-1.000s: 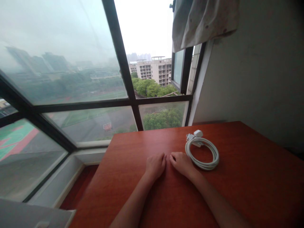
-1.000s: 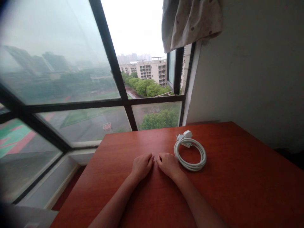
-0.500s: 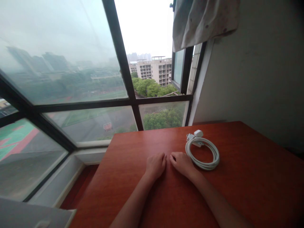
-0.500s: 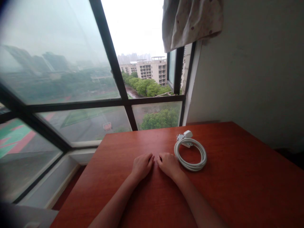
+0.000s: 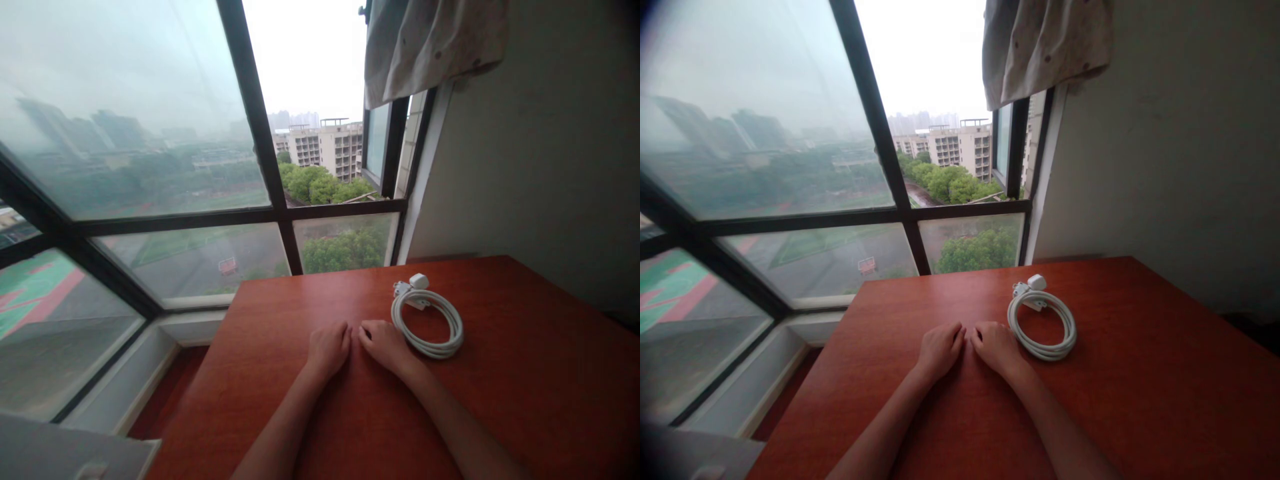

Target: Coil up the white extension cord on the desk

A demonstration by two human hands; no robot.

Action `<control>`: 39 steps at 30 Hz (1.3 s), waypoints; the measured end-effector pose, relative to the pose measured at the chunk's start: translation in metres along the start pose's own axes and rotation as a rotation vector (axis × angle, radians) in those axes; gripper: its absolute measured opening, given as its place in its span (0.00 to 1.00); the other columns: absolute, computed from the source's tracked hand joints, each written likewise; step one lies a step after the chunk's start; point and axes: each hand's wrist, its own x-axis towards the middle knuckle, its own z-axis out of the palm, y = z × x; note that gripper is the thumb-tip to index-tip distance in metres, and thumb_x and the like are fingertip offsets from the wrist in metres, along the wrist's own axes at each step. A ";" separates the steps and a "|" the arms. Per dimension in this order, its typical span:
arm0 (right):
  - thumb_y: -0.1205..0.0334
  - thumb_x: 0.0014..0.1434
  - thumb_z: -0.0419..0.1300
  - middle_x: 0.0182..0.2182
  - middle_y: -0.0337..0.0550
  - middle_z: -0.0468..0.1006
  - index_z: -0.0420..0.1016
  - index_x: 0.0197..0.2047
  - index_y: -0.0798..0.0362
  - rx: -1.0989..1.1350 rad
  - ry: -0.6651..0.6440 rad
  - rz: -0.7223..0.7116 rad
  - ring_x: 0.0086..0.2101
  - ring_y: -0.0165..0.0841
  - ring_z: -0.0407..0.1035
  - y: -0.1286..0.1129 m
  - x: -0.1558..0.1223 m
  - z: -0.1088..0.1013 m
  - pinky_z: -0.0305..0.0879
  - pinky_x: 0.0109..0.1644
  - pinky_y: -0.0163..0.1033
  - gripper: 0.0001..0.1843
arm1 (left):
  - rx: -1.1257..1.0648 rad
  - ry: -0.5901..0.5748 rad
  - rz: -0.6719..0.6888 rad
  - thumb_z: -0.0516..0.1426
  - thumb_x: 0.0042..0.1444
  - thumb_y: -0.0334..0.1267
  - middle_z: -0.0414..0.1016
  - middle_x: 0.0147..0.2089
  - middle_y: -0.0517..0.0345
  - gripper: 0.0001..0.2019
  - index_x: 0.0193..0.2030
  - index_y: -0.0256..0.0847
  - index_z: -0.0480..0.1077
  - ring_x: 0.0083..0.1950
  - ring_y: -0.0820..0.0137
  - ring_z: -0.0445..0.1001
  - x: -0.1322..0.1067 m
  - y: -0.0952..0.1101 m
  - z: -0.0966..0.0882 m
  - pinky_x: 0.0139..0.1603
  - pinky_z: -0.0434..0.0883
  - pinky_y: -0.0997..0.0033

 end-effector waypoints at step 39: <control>0.56 0.49 0.58 0.41 0.51 0.79 0.75 0.44 0.55 0.487 0.398 0.508 0.42 0.42 0.73 0.199 0.003 -0.023 0.66 0.45 0.42 0.20 | -0.086 -0.018 -0.015 0.42 0.66 0.43 0.77 0.40 0.51 0.18 0.40 0.42 0.71 0.38 0.65 0.74 -0.001 0.006 -0.002 0.36 0.63 0.68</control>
